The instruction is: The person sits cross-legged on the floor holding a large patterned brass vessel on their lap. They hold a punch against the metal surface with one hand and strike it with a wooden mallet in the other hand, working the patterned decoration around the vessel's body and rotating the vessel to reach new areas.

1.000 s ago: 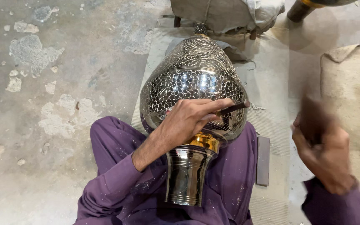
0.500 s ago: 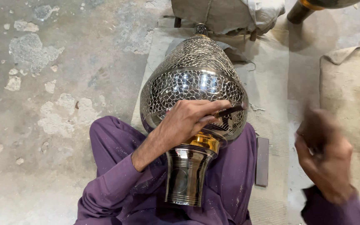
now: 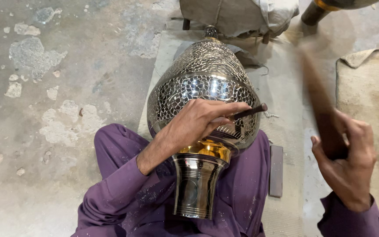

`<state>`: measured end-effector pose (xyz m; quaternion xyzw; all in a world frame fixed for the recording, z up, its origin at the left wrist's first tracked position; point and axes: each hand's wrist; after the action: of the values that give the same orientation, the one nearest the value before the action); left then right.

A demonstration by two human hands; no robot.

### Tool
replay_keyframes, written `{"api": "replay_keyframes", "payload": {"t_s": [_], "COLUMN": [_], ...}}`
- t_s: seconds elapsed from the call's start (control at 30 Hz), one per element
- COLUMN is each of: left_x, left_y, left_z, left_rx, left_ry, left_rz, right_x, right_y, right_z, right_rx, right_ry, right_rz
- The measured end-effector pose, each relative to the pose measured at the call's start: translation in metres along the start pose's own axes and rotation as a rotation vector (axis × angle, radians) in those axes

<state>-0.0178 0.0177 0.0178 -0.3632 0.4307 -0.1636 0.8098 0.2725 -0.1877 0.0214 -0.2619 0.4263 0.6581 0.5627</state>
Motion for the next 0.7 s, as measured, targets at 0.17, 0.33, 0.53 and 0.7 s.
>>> {"api": "replay_keyframes", "payload": {"t_s": [0.17, 0.33, 0.53, 0.7], "left_x": [0.001, -0.002, -0.003, 0.000], "left_y": [0.000, -0.008, -0.012, -0.010], "left_z": [-0.001, -0.007, -0.009, -0.011], "left_rx": [-0.015, -0.061, -0.057, -0.068], "left_ry": [0.004, -0.027, -0.063, -0.077], "left_rz": [0.055, 0.061, 0.058, 0.088], "right_x": [-0.003, -0.002, -0.004, -0.009], "right_y": [-0.005, 0.007, 0.013, 0.019], "right_z": [0.006, 0.016, 0.027, 0.036], "right_rx": [-0.013, 0.048, 0.026, -0.078], "right_ry": [0.109, 0.089, 0.015, 0.127], "right_rz": [-0.071, 0.061, 0.032, -0.289]}}
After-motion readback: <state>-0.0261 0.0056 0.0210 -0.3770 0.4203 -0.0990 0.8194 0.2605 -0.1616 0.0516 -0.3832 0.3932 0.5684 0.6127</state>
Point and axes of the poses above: each hand's wrist, its own z-axis towards the middle knuckle, its own x-axis out of the palm, y = z × x
